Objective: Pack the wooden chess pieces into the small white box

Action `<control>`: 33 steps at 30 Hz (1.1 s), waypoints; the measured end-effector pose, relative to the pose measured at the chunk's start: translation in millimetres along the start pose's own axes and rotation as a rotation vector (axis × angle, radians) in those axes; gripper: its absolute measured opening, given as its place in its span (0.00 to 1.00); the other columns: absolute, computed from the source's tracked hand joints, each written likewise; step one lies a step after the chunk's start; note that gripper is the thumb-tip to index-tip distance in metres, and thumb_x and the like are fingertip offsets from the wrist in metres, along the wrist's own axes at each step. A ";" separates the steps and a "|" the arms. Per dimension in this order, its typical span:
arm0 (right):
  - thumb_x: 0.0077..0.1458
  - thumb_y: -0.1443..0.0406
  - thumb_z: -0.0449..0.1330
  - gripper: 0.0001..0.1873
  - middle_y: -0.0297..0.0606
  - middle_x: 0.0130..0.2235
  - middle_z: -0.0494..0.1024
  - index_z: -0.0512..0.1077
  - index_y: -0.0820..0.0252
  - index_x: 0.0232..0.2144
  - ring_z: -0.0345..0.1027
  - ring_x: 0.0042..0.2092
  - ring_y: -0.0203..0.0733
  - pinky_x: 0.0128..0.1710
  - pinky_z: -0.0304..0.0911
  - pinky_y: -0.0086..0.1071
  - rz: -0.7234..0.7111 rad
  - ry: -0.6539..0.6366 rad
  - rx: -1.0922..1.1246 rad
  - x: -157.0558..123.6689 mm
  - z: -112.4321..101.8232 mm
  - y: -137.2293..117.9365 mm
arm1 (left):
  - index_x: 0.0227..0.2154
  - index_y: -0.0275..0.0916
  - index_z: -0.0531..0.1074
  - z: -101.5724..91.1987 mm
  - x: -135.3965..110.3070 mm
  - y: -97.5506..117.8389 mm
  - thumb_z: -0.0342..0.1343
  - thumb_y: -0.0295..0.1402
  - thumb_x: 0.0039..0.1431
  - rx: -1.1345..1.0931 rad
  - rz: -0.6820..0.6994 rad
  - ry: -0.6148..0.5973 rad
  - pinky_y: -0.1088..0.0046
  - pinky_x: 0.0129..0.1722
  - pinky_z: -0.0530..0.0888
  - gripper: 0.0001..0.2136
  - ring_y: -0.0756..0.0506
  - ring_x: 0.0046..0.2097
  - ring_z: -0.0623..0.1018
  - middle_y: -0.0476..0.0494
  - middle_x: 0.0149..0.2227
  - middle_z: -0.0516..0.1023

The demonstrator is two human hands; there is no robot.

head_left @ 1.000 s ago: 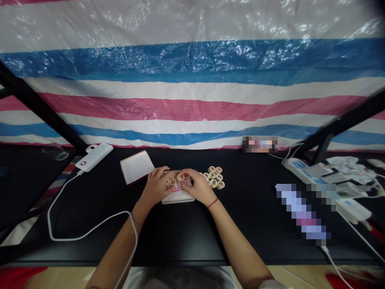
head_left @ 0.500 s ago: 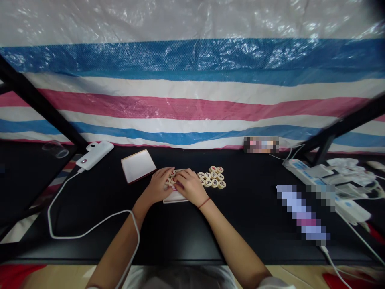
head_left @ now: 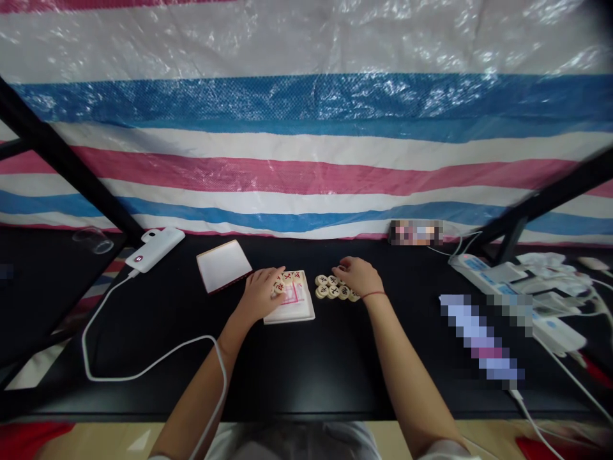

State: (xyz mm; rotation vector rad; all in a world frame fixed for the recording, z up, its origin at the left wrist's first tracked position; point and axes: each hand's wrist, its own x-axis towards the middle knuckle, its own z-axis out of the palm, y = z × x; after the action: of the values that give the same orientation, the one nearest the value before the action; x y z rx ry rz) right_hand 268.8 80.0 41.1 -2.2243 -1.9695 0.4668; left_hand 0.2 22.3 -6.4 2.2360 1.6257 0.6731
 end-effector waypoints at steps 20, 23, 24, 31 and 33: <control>0.48 0.52 0.64 0.22 0.40 0.37 0.80 0.73 0.60 0.41 0.75 0.34 0.38 0.33 0.70 0.30 -0.421 -0.136 0.934 -33.0 28.6 -49.7 | 0.54 0.43 0.68 -22.3 16.5 34.8 0.54 0.37 0.61 -0.223 0.269 0.141 0.67 0.53 0.71 0.18 0.44 0.51 0.74 0.41 0.50 0.72; 0.44 0.52 0.67 0.22 0.40 0.36 0.80 0.73 0.60 0.38 0.75 0.36 0.39 0.33 0.70 0.30 -0.383 -0.176 1.092 -41.1 40.5 -57.4 | 0.48 0.44 0.71 -18.7 17.6 35.3 0.52 0.34 0.63 -0.262 0.244 0.075 0.70 0.49 0.73 0.12 0.46 0.48 0.76 0.44 0.47 0.73; 0.43 0.52 0.68 0.23 0.39 0.36 0.80 0.73 0.60 0.37 0.75 0.36 0.40 0.33 0.70 0.30 -0.364 -0.183 1.120 -41.8 41.9 -57.7 | 0.47 0.44 0.72 -17.4 17.0 33.8 0.52 0.33 0.63 -0.265 0.230 0.069 0.70 0.49 0.73 0.11 0.47 0.47 0.76 0.45 0.46 0.73; 0.43 0.51 0.68 0.23 0.40 0.37 0.80 0.72 0.60 0.35 0.72 0.28 0.35 0.24 0.68 0.27 -0.259 -0.092 1.258 -37.8 34.3 -49.3 | 0.34 0.40 0.73 -6.0 11.1 23.5 0.55 0.32 0.60 -0.226 0.216 0.165 0.72 0.46 0.72 0.03 0.48 0.42 0.76 0.46 0.40 0.72; 0.43 0.51 0.68 0.23 0.41 0.38 0.80 0.72 0.60 0.35 0.71 0.27 0.33 0.22 0.66 0.25 -0.230 -0.081 1.276 -37.2 33.3 -46.9 | 0.30 0.39 0.72 -2.1 10.3 23.6 0.55 0.30 0.59 -0.171 0.220 0.181 0.72 0.44 0.71 0.03 0.49 0.40 0.75 0.46 0.39 0.72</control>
State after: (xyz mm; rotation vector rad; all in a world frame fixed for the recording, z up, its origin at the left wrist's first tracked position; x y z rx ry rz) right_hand 210.3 46.3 29.1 -1.1497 -1.2419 1.2963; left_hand 20.8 24.6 9.1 2.3027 1.3489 1.0575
